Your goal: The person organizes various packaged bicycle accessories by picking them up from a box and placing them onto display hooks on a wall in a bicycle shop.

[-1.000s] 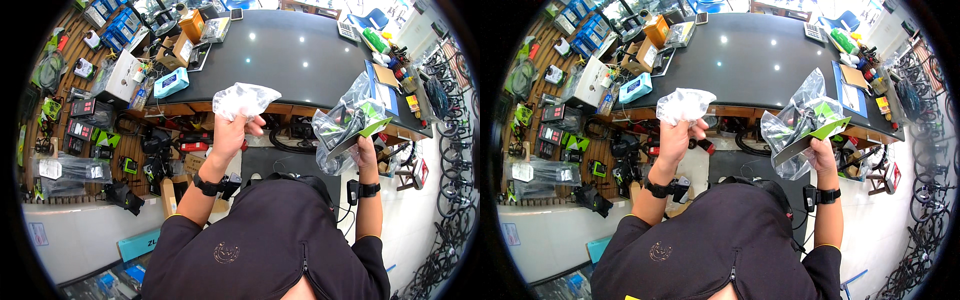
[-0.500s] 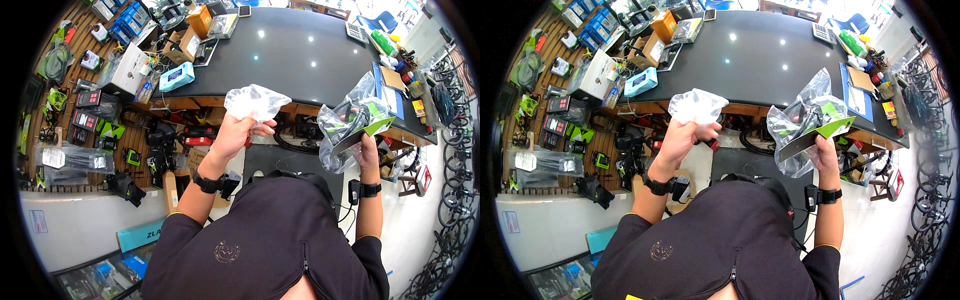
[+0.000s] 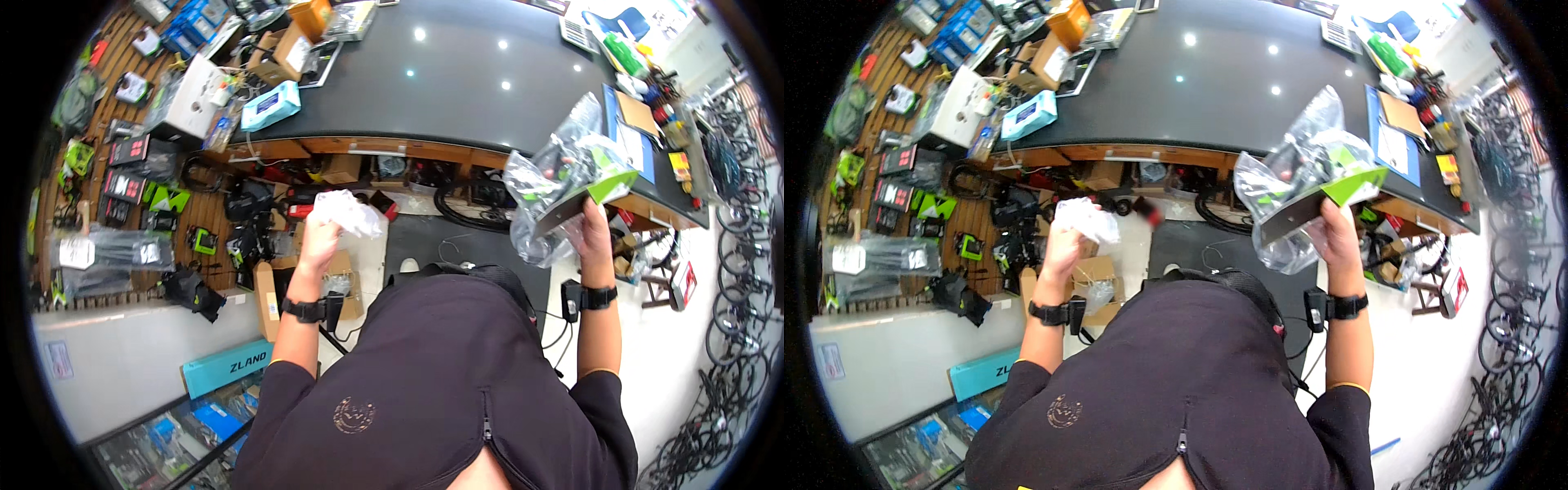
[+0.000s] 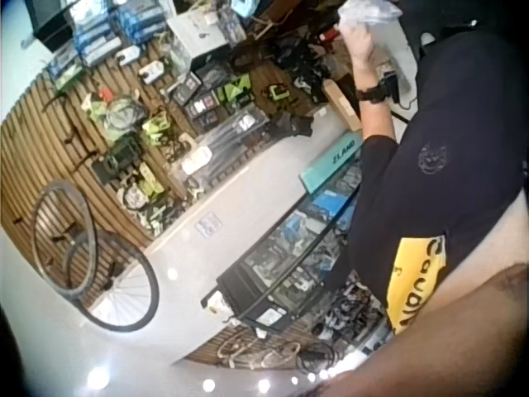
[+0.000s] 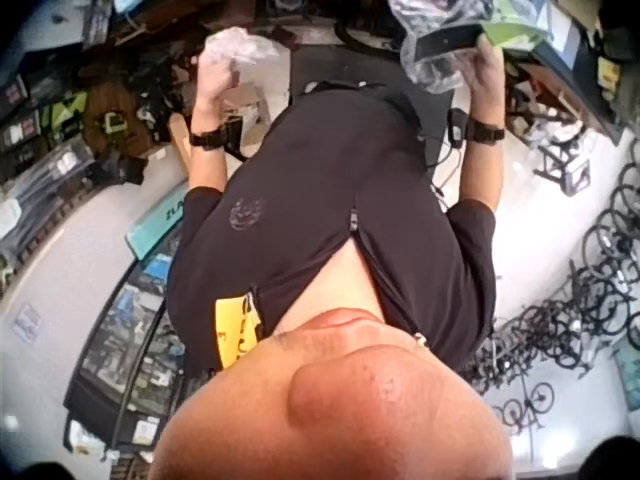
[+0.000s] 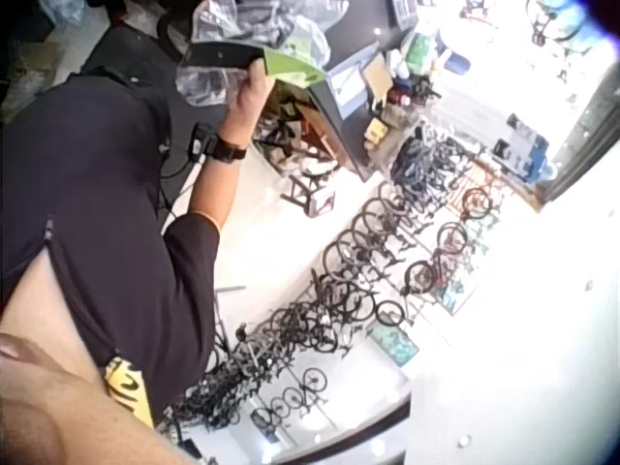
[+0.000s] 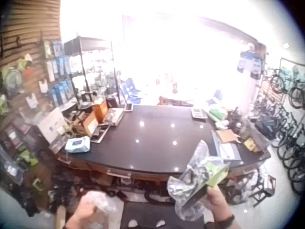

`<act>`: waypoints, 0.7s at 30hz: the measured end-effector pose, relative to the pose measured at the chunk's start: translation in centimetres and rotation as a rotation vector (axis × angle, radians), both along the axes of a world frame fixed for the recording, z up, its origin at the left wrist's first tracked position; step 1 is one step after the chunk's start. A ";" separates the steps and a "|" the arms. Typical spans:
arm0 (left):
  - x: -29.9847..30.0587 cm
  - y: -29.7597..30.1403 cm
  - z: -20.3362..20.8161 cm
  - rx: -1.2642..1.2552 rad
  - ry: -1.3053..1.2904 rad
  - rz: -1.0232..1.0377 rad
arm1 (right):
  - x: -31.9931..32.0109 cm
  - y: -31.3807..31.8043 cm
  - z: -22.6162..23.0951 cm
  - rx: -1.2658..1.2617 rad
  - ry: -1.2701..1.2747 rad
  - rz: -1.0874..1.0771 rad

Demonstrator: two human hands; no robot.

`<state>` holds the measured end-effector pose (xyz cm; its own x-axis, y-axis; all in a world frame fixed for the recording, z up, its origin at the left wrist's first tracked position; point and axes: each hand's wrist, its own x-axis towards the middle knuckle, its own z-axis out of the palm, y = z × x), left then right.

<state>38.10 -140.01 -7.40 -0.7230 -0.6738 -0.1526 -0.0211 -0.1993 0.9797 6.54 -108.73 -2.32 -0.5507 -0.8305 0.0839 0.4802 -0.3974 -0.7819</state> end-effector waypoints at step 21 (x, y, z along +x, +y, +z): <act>-8.1 4.4 11.3 -0.247 0.324 -0.170 | 5.4 -10.0 5.1 0.244 0.113 -0.254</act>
<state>29.98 -135.66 3.85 -0.8108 -0.5289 0.2507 0.2824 0.0216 0.9591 11.99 -118.73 2.80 -0.7407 -0.6712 -0.0277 0.2954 -0.2885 -0.9108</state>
